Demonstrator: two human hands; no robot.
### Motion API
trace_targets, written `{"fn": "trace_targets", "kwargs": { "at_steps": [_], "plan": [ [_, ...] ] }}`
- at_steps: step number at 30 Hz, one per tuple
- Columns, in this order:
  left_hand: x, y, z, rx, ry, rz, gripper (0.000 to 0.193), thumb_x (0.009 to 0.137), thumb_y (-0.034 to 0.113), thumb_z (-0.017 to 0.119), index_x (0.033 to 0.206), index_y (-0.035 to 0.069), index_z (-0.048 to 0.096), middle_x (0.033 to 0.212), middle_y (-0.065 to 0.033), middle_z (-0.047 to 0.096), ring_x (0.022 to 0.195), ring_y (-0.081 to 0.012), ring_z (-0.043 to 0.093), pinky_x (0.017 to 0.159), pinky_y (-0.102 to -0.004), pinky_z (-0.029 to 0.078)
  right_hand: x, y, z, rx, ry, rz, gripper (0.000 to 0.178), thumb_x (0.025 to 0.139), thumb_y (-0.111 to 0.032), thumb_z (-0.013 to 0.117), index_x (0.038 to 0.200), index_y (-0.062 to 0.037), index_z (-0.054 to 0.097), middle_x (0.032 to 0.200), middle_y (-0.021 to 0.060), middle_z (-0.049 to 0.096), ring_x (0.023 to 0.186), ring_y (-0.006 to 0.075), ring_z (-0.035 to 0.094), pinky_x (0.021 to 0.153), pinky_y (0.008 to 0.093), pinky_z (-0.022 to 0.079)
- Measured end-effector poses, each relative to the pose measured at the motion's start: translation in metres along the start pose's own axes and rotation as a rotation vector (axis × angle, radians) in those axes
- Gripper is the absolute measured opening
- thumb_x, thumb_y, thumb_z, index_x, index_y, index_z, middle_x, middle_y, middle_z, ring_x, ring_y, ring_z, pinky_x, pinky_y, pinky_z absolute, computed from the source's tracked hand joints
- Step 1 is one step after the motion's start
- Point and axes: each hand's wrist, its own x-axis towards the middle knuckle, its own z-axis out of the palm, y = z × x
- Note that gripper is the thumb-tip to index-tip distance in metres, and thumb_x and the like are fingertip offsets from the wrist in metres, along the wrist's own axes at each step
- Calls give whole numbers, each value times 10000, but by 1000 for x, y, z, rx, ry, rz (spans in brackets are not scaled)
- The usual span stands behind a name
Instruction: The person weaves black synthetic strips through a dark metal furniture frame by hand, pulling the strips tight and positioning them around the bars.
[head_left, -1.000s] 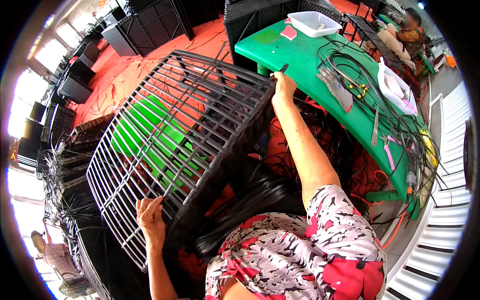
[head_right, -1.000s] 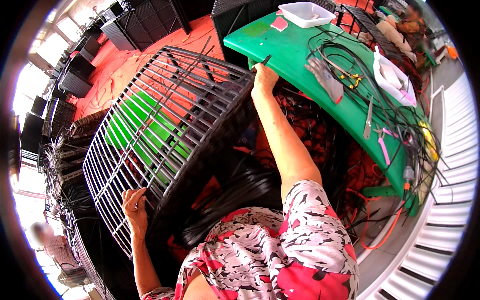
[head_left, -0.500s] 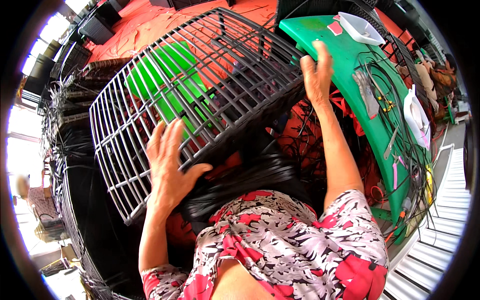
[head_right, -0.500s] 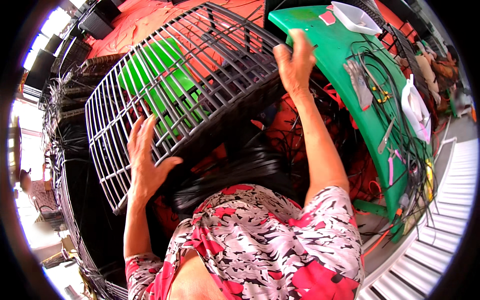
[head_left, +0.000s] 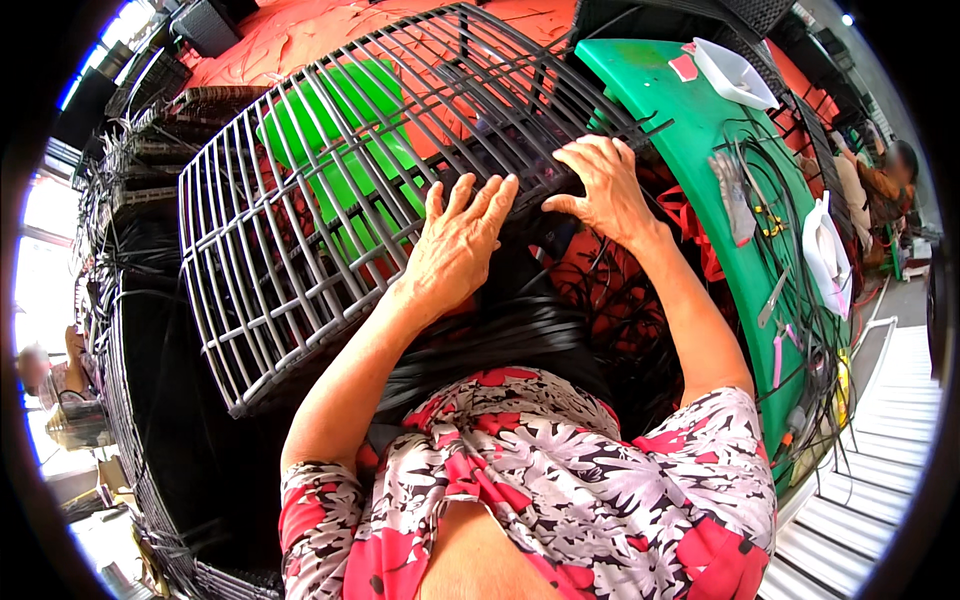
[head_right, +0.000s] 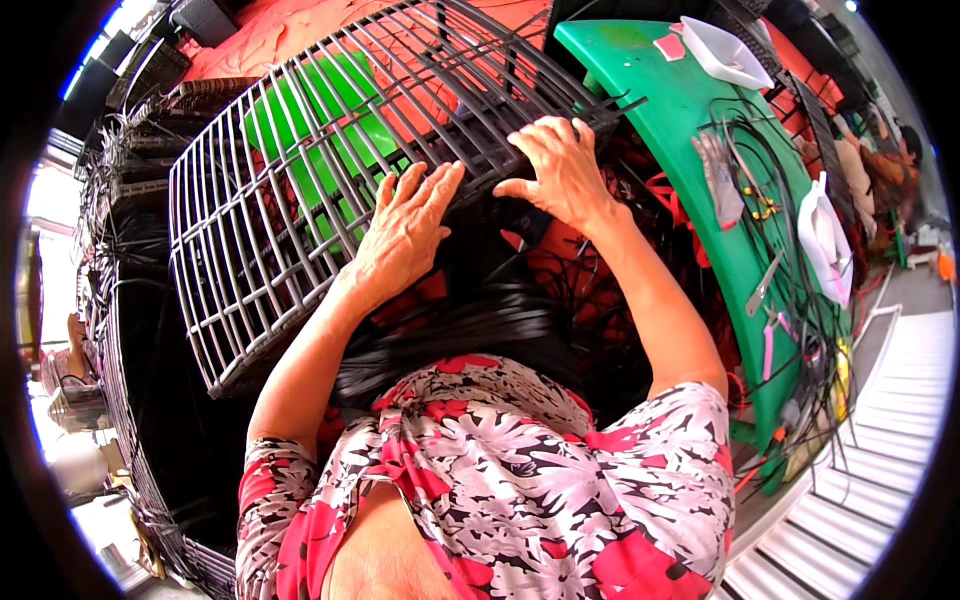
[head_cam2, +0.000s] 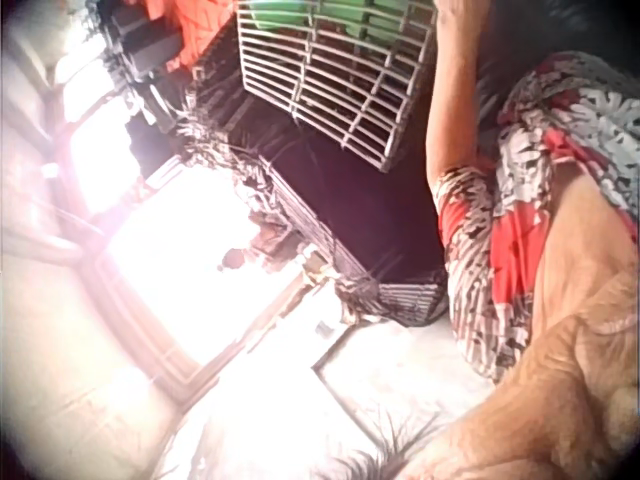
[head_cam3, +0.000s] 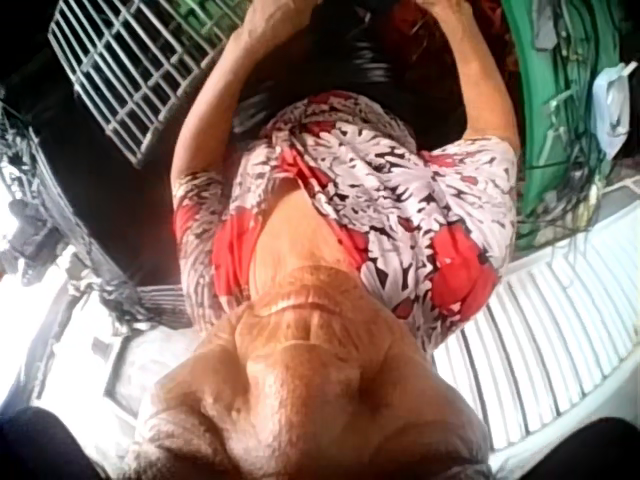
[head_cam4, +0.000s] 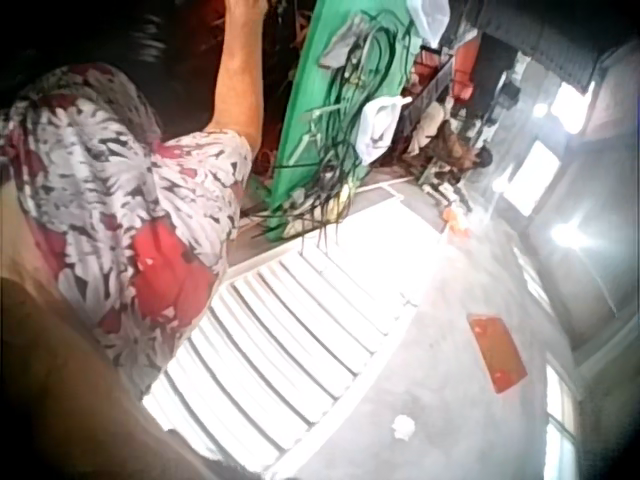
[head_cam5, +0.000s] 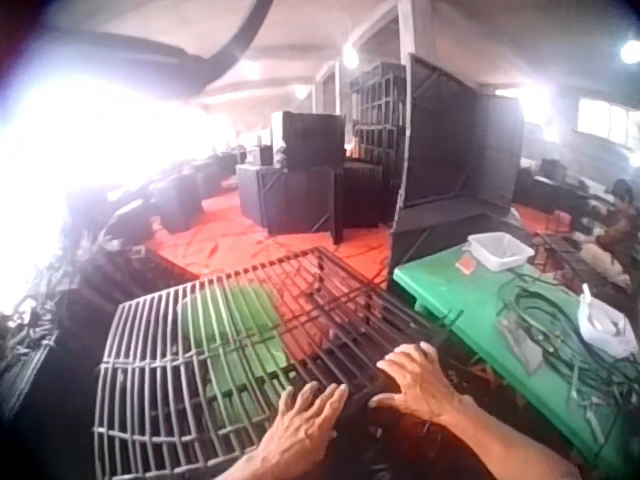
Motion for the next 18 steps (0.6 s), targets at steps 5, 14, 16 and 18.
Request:
{"fn": "trace_targets", "kwargs": {
  "at_steps": [5,14,16,18],
  "plan": [
    [-17,8,-9,101,37,-69,686,778,131,650,1377,63,322,1400,-170,350,1330,-365,264,1060,-564,190,-10,-5,-4,-65,111,-64,569,704,-480,657,1111,-87,591,1088,42,570,1108,232,464,964,420,300],
    [-41,11,-13,207,-3,-187,630,818,197,613,1361,32,339,1397,-233,287,1315,-393,264,958,-687,226,-15,-12,-4,-122,266,-132,424,671,-329,714,1014,-98,621,1002,42,584,1061,254,510,872,416,373],
    [-50,13,-15,199,-18,-182,626,808,194,623,1349,26,356,1396,-229,285,1310,-390,269,944,-700,231,-25,-24,-9,-114,271,-111,397,675,-322,714,989,-97,623,972,43,581,1045,255,522,823,411,382],
    [-65,16,-16,181,-19,-175,631,791,208,635,1337,32,372,1394,-224,294,1311,-382,271,939,-692,247,-39,-40,-7,-77,258,-75,395,674,-311,723,988,-92,626,975,51,581,1048,261,526,837,416,381]
  ]
}}
